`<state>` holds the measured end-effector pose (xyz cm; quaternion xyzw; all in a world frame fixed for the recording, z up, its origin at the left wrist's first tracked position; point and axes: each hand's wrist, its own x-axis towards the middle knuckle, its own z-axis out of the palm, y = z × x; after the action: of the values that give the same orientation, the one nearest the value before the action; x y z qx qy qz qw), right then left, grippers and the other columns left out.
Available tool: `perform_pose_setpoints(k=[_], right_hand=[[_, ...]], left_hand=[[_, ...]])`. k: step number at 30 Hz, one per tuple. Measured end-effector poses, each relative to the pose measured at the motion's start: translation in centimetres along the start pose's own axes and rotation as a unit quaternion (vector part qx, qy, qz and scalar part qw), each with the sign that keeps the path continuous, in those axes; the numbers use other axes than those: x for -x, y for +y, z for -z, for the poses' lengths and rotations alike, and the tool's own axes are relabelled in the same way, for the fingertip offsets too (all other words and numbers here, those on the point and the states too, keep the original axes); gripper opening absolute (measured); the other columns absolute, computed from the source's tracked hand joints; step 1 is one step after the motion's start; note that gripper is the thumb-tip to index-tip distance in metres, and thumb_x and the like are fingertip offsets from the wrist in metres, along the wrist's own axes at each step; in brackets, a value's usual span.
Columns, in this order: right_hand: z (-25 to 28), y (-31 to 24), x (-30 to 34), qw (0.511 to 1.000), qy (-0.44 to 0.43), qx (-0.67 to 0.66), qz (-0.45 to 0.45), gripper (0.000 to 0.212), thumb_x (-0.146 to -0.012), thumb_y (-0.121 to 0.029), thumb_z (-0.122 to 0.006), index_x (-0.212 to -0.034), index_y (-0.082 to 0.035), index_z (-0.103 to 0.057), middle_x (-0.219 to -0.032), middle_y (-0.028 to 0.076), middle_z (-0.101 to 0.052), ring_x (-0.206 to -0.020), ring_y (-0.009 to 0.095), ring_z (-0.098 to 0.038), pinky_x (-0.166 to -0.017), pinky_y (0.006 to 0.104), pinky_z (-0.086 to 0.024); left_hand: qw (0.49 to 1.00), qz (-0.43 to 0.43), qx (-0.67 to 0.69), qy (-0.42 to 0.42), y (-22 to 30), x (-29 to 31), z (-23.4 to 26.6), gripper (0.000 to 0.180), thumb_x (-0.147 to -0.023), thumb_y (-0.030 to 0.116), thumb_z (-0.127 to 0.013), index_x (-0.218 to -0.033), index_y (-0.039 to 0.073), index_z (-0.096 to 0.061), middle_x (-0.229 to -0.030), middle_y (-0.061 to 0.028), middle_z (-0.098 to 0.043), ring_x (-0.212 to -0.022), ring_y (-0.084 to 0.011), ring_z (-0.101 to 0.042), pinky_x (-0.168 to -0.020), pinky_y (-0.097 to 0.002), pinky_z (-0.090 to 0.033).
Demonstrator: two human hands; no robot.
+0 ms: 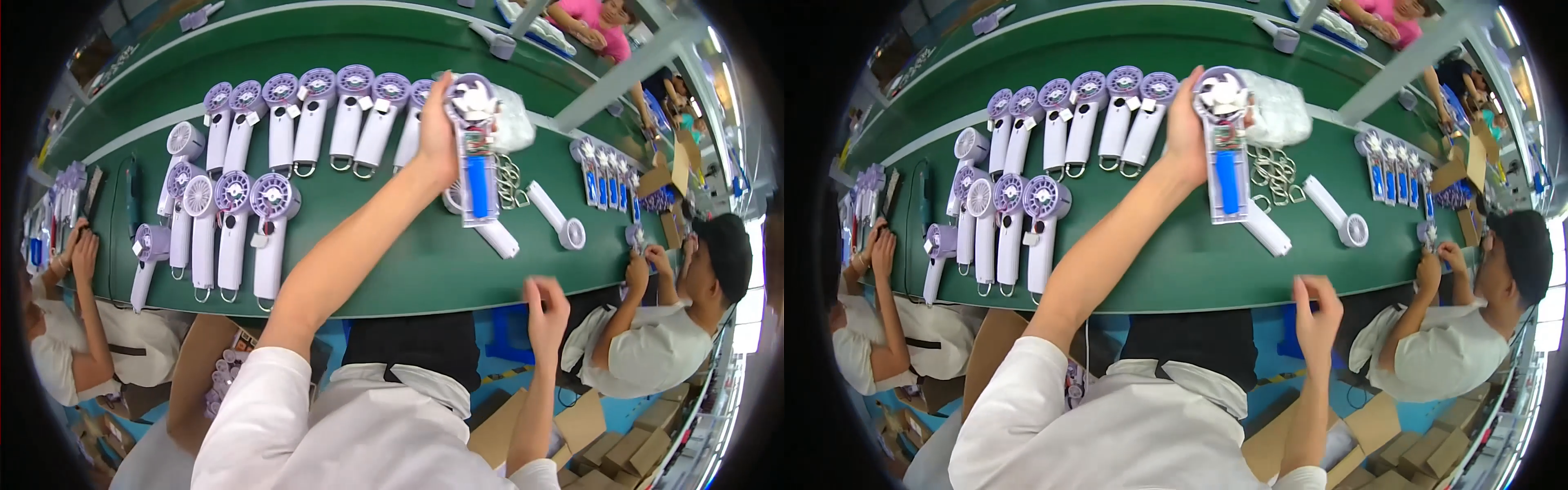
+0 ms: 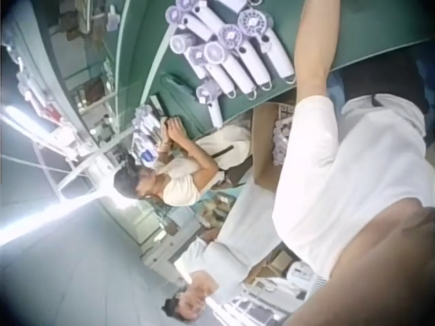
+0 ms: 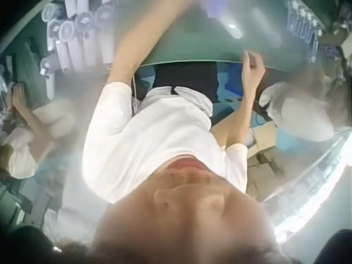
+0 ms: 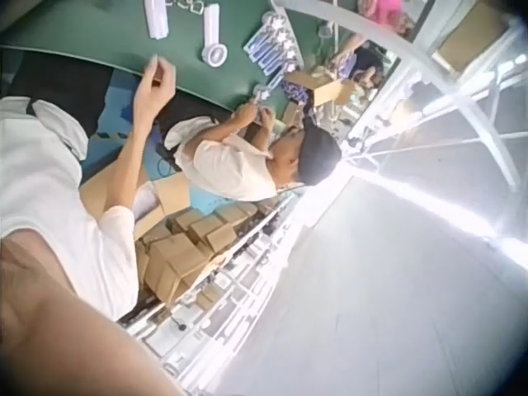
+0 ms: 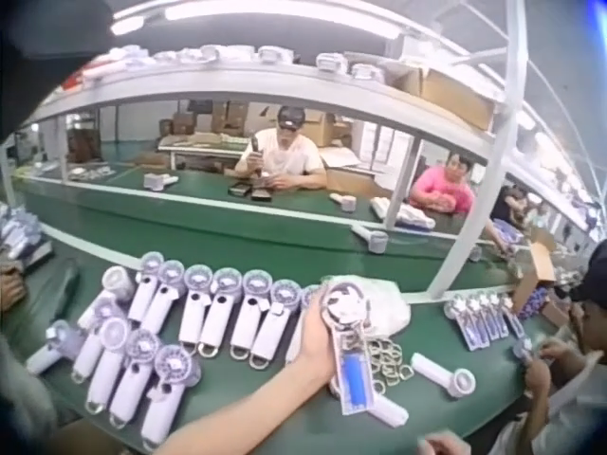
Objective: The person assembles portable electric fans by placing internal components into the fan casing, securing the outer cover pieces together, and attaching a metal ring to each fan by hand.
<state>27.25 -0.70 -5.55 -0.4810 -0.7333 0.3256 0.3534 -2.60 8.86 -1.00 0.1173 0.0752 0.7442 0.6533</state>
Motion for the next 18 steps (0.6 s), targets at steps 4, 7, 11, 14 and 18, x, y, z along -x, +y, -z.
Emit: perform_pose_setpoints(k=[4, 7, 11, 14, 18], right_hand=[[-6.3, -5.7, -9.4, 0.962, -0.062, 0.204, 0.173, 0.035, -0.079, -0.012, -0.074, -0.107, 0.002, -0.057, -0.099, 0.016, -0.057, -0.082, 0.029, -0.059, -0.071, 0.0367, -0.048], [-9.1, -6.1, -12.5, 0.945, -0.158, 0.241, 0.152, 0.052, -0.076, -0.022, -0.079, -0.114, 0.001, -0.053, -0.103, 0.021, -0.056, -0.090, 0.040, -0.058, -0.078, 0.0444, -0.049], [-11.0, -6.8, -14.1, 0.954, -0.202, 0.222, 0.025, 0.052, -0.075, -0.023, -0.080, -0.113, 0.000, -0.053, -0.101, 0.022, -0.061, -0.088, 0.041, -0.061, -0.078, 0.0434, -0.050], [-10.4, -6.5, -15.0, 0.971, -0.170, 0.170, -0.017, 0.049, -0.077, -0.018, -0.078, -0.114, 0.001, -0.053, -0.090, 0.017, -0.064, -0.081, 0.027, -0.063, -0.073, 0.0365, -0.050], [-8.8, -2.9, -16.1, 0.979, -0.099, 0.009, -0.176, 0.031, -0.096, -0.022, -0.053, -0.119, -0.001, -0.055, -0.102, 0.004, -0.063, -0.091, 0.014, -0.058, -0.079, 0.0268, -0.047]], left_hand=[[0.991, 0.058, 0.100, -0.066, 0.1, -3.4, -0.3, 0.054, -0.095, 0.051, -0.039, -0.091, 0.004, -0.064, -0.081, -0.0137, -0.068, -0.065, -0.0221, -0.065, -0.058, -0.0322, -0.053], [0.996, 0.051, 0.077, -0.017, 1.2, -3.7, 0.0, 0.052, -0.094, 0.052, -0.041, -0.093, 0.006, -0.064, -0.083, -0.0120, -0.068, -0.068, -0.0204, -0.064, -0.061, -0.0323, -0.053], [0.988, 0.063, 0.136, 0.022, 2.3, -4.2, 2.3, 0.048, -0.095, 0.051, -0.044, -0.099, 0.007, -0.063, -0.088, -0.0107, -0.068, -0.073, -0.0204, -0.065, -0.069, -0.0341, -0.054], [0.984, 0.063, 0.144, 0.081, 2.0, -5.0, 1.9, 0.049, -0.095, 0.052, -0.045, -0.106, 0.006, -0.061, -0.094, -0.0094, -0.068, -0.082, -0.0201, -0.066, -0.075, -0.0335, -0.053], [0.977, 0.057, 0.187, 0.086, 0.7, -5.3, 5.3, 0.051, -0.095, 0.052, -0.047, -0.115, 0.006, -0.059, -0.104, -0.0086, -0.067, -0.090, -0.0208, -0.066, -0.079, -0.0353, -0.053]])
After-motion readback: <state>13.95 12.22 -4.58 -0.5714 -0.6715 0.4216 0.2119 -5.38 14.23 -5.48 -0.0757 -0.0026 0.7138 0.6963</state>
